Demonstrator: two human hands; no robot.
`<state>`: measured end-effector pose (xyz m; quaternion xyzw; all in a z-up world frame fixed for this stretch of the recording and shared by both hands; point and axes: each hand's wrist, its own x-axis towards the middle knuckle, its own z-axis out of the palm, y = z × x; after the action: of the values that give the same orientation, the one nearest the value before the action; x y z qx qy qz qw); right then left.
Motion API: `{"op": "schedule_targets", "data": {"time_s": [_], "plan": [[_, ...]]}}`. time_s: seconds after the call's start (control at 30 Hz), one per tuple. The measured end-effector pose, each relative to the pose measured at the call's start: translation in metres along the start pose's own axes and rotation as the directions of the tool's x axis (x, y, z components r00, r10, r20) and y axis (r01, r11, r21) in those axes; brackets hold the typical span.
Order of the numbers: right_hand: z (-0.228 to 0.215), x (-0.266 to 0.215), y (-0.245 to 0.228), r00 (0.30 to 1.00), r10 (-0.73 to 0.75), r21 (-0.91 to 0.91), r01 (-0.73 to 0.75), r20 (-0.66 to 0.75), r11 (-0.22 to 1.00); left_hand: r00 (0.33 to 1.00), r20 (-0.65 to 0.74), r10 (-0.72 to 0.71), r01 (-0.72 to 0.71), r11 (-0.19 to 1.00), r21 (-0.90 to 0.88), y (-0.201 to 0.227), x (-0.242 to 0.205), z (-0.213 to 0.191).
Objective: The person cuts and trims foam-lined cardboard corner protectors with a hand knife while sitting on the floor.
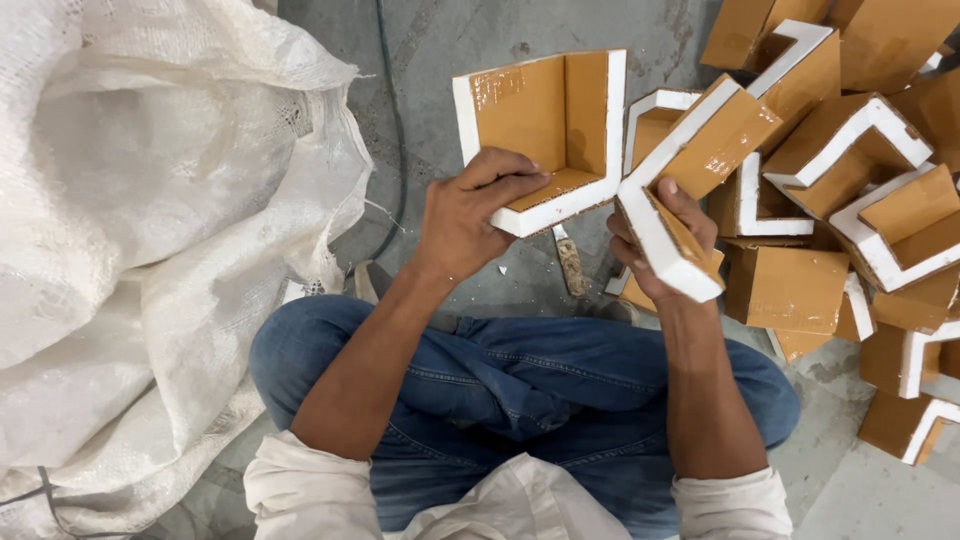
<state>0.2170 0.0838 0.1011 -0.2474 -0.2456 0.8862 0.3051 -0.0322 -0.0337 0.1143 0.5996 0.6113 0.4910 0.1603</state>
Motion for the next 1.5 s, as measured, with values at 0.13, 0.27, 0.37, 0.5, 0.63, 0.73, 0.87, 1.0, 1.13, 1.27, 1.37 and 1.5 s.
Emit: {"op": "schedule_targets", "data": {"time_s": [0.13, 0.27, 0.37, 0.5, 0.63, 0.73, 0.87, 1.0, 1.13, 1.27, 1.37, 1.5], "plan": [[0.001, -0.006, -0.008, 0.995, 0.082, 0.154, -0.089, 0.051, 0.984, 0.999, 0.020, -0.034, 0.036, 0.989, -0.143, 0.000, 0.001, 0.004], [0.007, -0.007, -0.015, 0.961, 0.192, 0.323, -0.250, 0.201, 0.913, 0.999, 0.044, -0.018, 0.029, 0.964, -0.266, -0.006, 0.009, -0.010], [-0.001, -0.007, -0.016, 0.931, 0.280, 0.328, -0.347, 0.236, 0.879, 0.992, 0.106, 0.067, -0.036, 0.963, -0.267, -0.006, 0.015, -0.027], [-0.016, -0.013, -0.015, 0.911, 0.391, 0.244, -0.412, 0.132, 0.878, 0.978, 0.161, 0.129, -0.083, 0.960, -0.267, -0.004, 0.017, -0.049], [0.036, -0.013, -0.012, 0.906, 0.280, -0.161, -0.343, -0.318, 0.925, 0.986, 0.162, 0.047, -0.007, 0.971, -0.237, -0.002, 0.016, -0.046], [0.046, -0.011, -0.004, 0.840, 0.086, -0.480, -0.386, -0.535, 0.788, 0.978, 0.196, 0.069, -0.053, 0.995, -0.085, -0.001, 0.010, -0.024], [0.032, -0.012, 0.005, 0.884, 0.043, -0.414, -0.261, -0.466, 0.872, 0.980, 0.199, 0.002, -0.011, 0.999, 0.046, 0.003, 0.002, 0.007], [0.063, -0.010, 0.018, 0.877, -0.305, -0.727, -0.070, -0.371, 0.683, 0.989, 0.040, -0.140, 0.140, 0.990, -0.008, -0.004, -0.006, 0.031], [0.073, -0.019, 0.034, 0.922, -0.364, -0.876, 0.065, -0.129, 0.477, 0.942, 0.196, -0.271, 0.196, 0.922, 0.335, -0.022, -0.011, 0.049], [0.030, -0.039, 0.013, 0.896, -0.433, -0.884, 0.119, -0.101, 0.453, 0.936, 0.216, -0.279, 0.223, 0.942, 0.249, -0.019, -0.009, 0.052], [-0.035, -0.125, -0.032, 0.753, -0.656, -0.987, 0.071, -0.041, 0.143, 0.940, 0.206, -0.272, 0.226, 0.949, 0.222, -0.017, -0.007, 0.051], [0.018, -0.238, -0.082, 0.440, -0.838, -0.945, -0.102, -0.323, 0.311, 0.951, 0.212, -0.227, 0.190, 0.965, 0.180, -0.017, -0.010, 0.056]]}}
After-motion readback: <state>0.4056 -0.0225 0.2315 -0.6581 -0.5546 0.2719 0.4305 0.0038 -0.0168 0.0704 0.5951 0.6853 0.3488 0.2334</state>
